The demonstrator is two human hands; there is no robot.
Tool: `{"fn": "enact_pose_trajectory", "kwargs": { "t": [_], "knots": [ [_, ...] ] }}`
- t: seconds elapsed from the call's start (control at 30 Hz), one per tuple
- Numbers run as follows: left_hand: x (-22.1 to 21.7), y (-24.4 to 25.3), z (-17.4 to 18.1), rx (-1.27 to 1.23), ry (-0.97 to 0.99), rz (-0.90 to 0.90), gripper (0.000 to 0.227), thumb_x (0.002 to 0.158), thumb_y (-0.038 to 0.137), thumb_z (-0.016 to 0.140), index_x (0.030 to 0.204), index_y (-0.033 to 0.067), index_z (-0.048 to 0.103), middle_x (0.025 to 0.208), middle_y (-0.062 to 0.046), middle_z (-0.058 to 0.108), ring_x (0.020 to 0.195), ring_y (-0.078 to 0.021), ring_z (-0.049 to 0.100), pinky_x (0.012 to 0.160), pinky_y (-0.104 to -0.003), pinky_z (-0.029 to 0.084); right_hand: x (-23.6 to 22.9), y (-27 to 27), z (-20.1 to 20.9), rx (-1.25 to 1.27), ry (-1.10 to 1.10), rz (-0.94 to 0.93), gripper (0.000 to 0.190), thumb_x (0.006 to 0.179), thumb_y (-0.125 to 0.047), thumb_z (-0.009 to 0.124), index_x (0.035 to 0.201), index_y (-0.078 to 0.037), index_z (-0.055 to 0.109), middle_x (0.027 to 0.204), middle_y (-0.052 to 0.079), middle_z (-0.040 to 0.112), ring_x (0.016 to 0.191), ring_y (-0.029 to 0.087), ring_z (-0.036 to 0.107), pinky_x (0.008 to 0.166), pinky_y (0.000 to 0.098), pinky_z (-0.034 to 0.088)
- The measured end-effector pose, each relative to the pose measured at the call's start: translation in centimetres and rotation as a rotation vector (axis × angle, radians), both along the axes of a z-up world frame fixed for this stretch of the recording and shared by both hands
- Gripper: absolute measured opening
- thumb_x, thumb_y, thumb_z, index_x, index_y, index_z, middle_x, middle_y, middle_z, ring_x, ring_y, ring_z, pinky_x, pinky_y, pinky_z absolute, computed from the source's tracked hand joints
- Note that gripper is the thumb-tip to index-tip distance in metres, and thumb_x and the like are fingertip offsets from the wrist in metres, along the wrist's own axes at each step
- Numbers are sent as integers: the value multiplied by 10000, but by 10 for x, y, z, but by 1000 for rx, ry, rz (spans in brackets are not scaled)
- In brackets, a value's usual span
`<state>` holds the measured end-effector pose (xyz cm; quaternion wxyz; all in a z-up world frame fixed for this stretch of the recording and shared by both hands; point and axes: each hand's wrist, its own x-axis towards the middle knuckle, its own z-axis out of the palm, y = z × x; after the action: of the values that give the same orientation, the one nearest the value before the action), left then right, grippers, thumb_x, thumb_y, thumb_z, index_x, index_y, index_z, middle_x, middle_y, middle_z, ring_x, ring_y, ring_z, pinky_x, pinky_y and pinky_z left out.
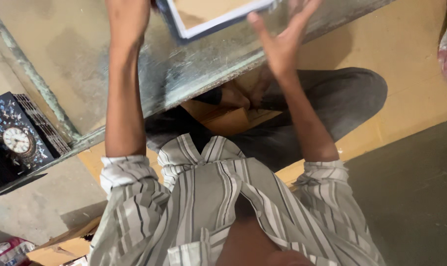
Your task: The person assembles small photo frames by placing a backing sheet into a frame, pressing the edges, and stacking the finished units. The person handles multiple frames and backing sheets, occasionally inspecting the assembled frame before stacking it.
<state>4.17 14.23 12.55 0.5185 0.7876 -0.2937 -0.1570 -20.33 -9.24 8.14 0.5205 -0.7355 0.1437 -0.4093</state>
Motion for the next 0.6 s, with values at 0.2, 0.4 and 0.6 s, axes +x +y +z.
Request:
{"fn": "enact_pose_trajectory", "kwargs": {
  "t": [0.2,0.4,0.6],
  "knots": [
    [-67,4,51,-9,287,-655,286,991,93,650,1244,-21,581,1026,-10,702,833,-95,674,685,-257,568,16,-7,17,845,-137,483,316,1134,-61,701,1357,20,493,1236,117,656,1119,147,660,1016,339,558],
    [-64,-15,18,-343,262,-260,272,1168,260,556,1223,28,686,915,48,607,831,-64,527,765,-268,452,29,2,31,561,126,619,146,1180,-110,632,1163,34,613,963,21,681,810,79,595,762,263,507],
    [-69,-28,-19,-558,570,60,282,1098,237,607,912,34,667,809,41,654,702,-49,564,702,-268,483,38,7,23,865,118,462,280,1086,-238,451,1251,-36,553,1129,31,716,992,99,712,865,289,607]
  ]
}}
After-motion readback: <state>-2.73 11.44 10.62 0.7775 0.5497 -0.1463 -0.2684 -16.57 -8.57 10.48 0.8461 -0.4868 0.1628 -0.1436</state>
